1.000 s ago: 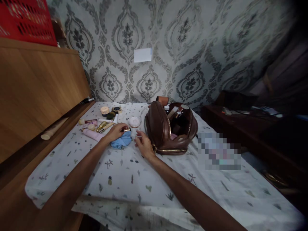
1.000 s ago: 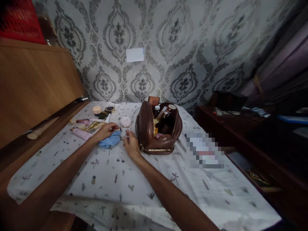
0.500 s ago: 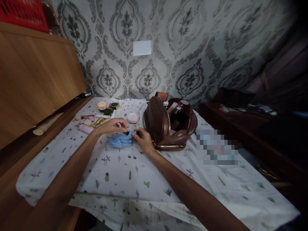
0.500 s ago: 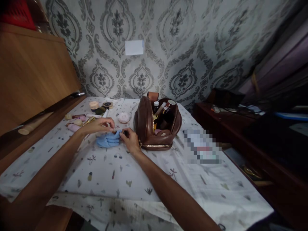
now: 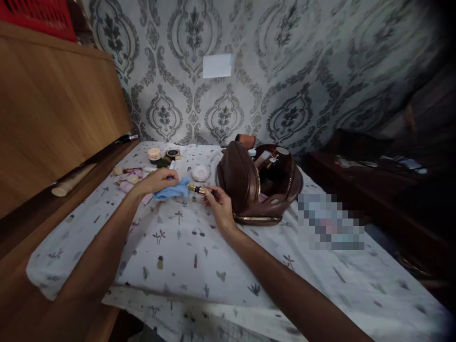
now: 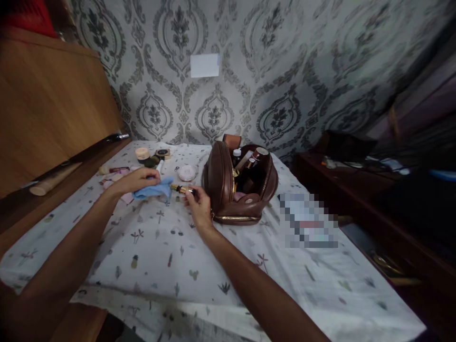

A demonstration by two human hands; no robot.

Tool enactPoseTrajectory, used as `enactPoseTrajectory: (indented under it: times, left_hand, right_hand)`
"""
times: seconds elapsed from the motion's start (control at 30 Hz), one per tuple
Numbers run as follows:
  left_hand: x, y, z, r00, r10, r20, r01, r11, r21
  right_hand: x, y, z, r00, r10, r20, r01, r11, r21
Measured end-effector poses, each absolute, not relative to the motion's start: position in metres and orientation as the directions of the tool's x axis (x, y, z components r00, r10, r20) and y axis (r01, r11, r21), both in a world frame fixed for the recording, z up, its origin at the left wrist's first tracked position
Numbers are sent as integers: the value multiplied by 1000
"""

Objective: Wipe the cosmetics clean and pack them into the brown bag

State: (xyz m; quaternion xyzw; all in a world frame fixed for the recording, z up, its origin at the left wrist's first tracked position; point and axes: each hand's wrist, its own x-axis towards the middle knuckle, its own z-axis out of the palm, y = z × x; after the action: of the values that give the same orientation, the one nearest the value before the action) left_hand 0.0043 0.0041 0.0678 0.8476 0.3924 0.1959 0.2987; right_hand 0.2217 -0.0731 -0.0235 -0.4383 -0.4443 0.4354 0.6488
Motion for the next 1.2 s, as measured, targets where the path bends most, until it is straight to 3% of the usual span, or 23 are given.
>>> enactPoseTrajectory:
  times: [0.07,0.13,0.3,0.67,0.87,1.1,1.2]
  left_hand:
    - [9,3,66,527,814,246,482,-524,702]
    - [20,-3,60,551,785,283,409,-550,728]
    - [45,-19,43,787,604,127,311,-565,764]
    - [43,-11,32,774,632,35,385,-514,767]
    - [41,-10,26,602,799,-3,492,-368,789]
    - [41,-3,25,364,928,81,420,-241,875]
    - [39,2,26,296,955,5,331,-108,938]
  right_hand:
    - [221,-76,-21,206,962,181,-184,219,-958]
    - [221,-78,-19,178,970,168,-189,201,-961]
    - [221,-80,-15,154,977,148,-241,183,-953]
    - [222,-79,-13,126,980,151,-305,183,-935]
    - [221,-81,-11,78,985,155,-363,173,-916]
    - [224,-81,-8,128,985,113,-446,159,-881]
    - [225,-81,-7,138,985,103,-489,158,-858]
